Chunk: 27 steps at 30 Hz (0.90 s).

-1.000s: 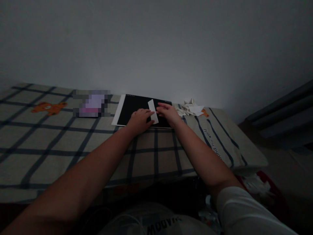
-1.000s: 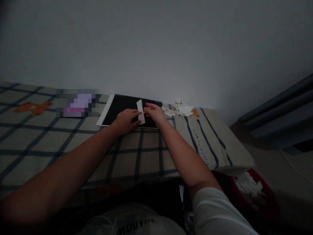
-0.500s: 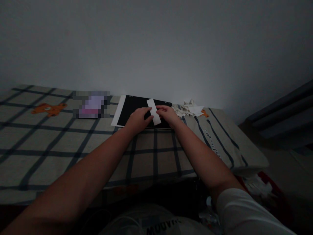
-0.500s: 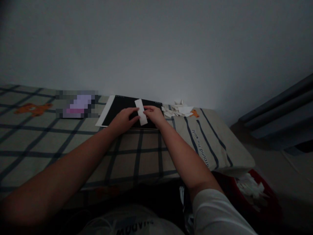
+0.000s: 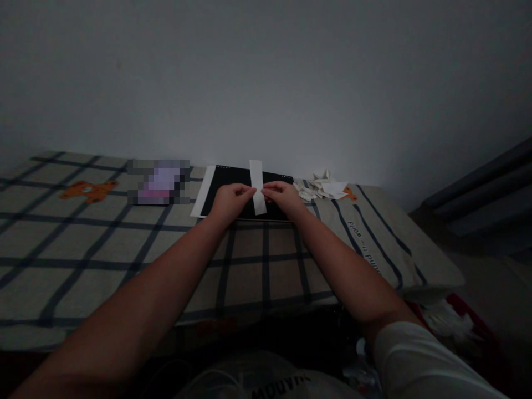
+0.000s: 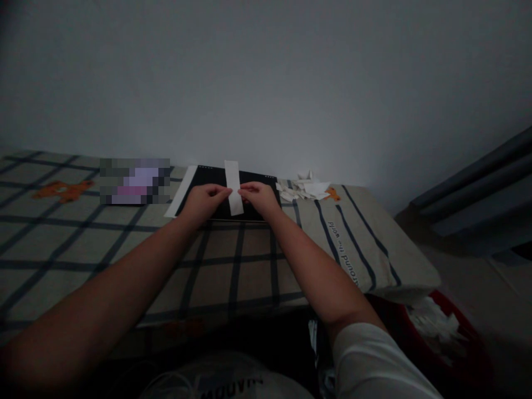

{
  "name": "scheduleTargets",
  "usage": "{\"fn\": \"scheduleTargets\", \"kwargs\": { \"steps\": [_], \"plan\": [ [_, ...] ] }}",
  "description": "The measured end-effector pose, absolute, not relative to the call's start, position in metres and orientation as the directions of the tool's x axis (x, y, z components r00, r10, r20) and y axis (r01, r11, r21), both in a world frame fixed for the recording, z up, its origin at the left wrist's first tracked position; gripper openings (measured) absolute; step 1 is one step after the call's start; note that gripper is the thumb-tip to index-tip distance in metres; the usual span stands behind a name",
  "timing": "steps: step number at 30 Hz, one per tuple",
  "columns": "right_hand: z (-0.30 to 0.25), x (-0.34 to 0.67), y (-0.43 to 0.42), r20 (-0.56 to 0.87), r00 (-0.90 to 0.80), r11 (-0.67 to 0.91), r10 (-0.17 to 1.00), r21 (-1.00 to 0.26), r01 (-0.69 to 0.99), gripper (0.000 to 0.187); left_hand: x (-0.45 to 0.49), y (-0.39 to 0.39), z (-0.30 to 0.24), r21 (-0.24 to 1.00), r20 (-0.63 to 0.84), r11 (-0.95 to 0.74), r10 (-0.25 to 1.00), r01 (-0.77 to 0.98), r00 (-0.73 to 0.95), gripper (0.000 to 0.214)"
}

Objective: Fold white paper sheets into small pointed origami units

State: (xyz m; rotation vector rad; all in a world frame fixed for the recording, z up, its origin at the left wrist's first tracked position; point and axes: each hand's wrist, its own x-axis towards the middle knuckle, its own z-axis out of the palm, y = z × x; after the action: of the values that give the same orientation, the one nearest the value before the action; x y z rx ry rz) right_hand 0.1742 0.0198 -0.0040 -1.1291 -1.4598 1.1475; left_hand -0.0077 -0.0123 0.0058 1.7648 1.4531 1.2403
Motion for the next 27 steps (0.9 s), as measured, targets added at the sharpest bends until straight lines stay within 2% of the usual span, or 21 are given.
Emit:
{"fn": "scheduleTargets", "kwargs": {
  "steps": [3, 7, 11, 16, 22, 27],
  "plan": [
    [-0.001, 0.175, 0.017, 0.153, -0.142, 0.174, 0.978, -0.974, 0.145, 0.015, -0.007, -0.011, 0.004, 0.867, 0.319, -0.307, 0.947, 0.393, 0.036, 0.03],
    [0.002, 0.174, 0.015, 0.173, -0.185, 0.195, 0.967, -0.974, 0.111, 0.014, -0.003, -0.009, 0.001, 0.908, 0.303, -0.312, 0.95, 0.279, 0.076, 0.037],
    [0.002, 0.174, 0.014, 0.208, -0.234, 0.239, 0.95, -0.964, 0.115, 0.019, 0.001, -0.009, 0.001, 0.953, 0.27, -0.285, 0.953, 0.104, 0.136, 0.048],
    [0.001, 0.175, 0.014, 0.223, -0.259, 0.258, 0.94, -0.96, 0.108, 0.027, 0.002, -0.011, 0.004, 0.972, 0.233, -0.236, 0.955, -0.01, 0.183, 0.049],
    [0.0, 0.175, 0.017, 0.243, -0.219, 0.262, 0.945, -0.963, 0.061, 0.037, 0.002, -0.007, 0.0, 0.96, 0.274, -0.26, 0.948, -0.106, 0.158, 0.052],
    [0.001, 0.175, 0.017, 0.277, -0.178, 0.288, 0.944, -0.957, 0.039, 0.04, 0.001, -0.004, -0.002, 0.955, 0.295, -0.294, 0.955, -0.042, 0.022, 0.045]
  ]
}}
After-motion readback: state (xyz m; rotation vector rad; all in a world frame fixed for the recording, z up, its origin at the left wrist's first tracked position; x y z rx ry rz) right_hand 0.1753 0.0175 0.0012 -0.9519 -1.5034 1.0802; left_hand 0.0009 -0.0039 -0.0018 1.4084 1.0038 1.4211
